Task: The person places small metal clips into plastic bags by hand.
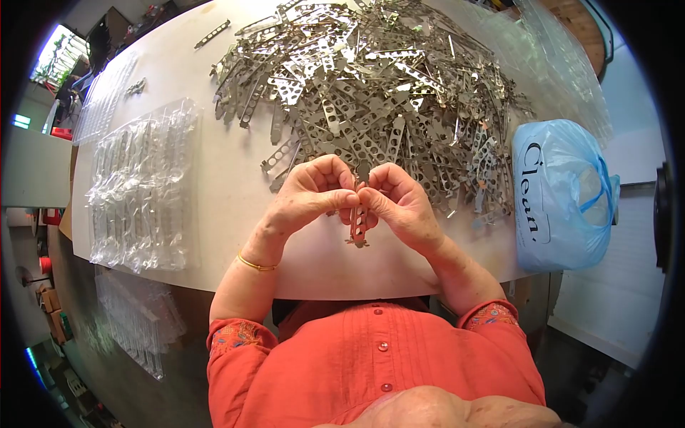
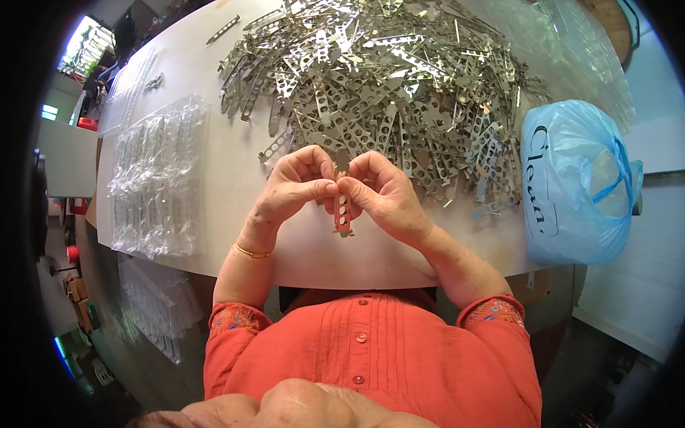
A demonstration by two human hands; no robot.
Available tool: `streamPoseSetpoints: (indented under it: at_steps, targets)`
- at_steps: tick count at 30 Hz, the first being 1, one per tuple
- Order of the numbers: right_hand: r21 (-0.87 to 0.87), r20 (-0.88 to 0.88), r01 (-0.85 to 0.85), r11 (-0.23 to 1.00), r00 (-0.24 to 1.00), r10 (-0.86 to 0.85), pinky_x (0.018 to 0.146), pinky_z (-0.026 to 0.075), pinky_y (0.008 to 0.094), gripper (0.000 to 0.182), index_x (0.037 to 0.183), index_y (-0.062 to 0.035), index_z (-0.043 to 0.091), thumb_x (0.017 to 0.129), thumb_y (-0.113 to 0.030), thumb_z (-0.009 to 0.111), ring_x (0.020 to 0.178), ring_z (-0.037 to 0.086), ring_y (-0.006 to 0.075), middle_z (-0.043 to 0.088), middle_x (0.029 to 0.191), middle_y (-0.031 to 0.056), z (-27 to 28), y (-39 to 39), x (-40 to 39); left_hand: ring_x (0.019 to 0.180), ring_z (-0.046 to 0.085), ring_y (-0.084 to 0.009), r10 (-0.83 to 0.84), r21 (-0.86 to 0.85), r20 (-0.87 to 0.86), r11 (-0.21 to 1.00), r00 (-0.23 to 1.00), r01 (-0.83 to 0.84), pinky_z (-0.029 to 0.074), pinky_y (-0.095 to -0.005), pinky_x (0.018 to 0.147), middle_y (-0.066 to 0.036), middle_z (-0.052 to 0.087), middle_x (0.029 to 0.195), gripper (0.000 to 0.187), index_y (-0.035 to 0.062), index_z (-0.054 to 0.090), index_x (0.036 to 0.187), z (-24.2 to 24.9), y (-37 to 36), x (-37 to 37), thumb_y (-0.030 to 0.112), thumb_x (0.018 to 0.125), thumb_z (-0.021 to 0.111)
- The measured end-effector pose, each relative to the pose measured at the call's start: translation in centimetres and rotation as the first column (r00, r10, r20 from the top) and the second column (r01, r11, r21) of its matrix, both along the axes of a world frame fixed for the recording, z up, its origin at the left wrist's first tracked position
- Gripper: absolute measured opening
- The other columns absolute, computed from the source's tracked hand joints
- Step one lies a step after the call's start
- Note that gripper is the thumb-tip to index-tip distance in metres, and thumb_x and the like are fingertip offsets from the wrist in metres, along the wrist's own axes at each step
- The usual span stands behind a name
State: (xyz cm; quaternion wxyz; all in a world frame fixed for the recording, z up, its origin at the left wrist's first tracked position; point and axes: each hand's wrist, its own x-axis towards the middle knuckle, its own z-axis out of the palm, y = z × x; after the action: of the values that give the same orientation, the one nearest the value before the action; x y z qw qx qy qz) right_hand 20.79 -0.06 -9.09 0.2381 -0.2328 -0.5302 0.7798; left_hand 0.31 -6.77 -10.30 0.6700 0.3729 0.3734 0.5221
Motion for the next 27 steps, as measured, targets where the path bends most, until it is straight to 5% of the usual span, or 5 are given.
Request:
streamPoseSetpoints:
  at_steps: [11, 14, 27]
  targets:
    - [0.003, -0.086, 0.131, 0.991, 0.988, -0.130, 0.064, 0.058, 0.0238, 0.018, 0.105, -0.0033, 0.052, 0.102, -0.018, 0.062, 0.077, 0.067, 0.0099, 0.066, 0.091, 0.0055, -0.5, 0.0, 0.2, 0.084, 0.065, -0.0094, 0.052, 0.094, -0.045, 0.994, 0.998, -0.047, 0.055, -0.0251, 0.070, -0.004, 0.067, 0.095, 0.027, 0.0006, 0.057, 0.110, 0.7, -0.6, 1.5, 0.014, 0.094, 0.074]
    - [0.030, -0.095, 0.238, 0.971, 0.968, -0.234, 0.066, 0.058, 0.0239, 0.018, 0.104, -0.0035, 0.051, 0.101, -0.017, 0.063, 0.077, 0.066, 0.0089, 0.066, 0.090, 0.0048, -0.6, 0.0, 0.0, 0.086, 0.063, -0.0093, 0.025, 0.188, -0.267, 0.982, 0.963, 0.027, 0.054, -0.0248, 0.071, -0.005, 0.065, 0.101, 0.032, -0.0009, 0.053, 0.121, 0.8, -0.6, 2.0, 0.012, 0.097, 0.069]
    - [0.091, -0.152, 0.313, 0.945, 0.943, -0.297, 0.072, 0.060, 0.0261, 0.021, 0.118, -0.0040, 0.048, 0.102, -0.010, 0.060, 0.082, 0.063, 0.0084, 0.062, 0.100, 0.0052, -0.1, -0.1, -0.3, 0.070, 0.058, -0.0091, 0.260, 0.415, -0.550, 0.910, 0.794, -0.010, 0.050, -0.0251, 0.064, -0.003, 0.063, 0.084, 0.012, 0.0002, 0.056, 0.113, 0.3, -0.5, 2.4, 0.007, 0.103, 0.056]
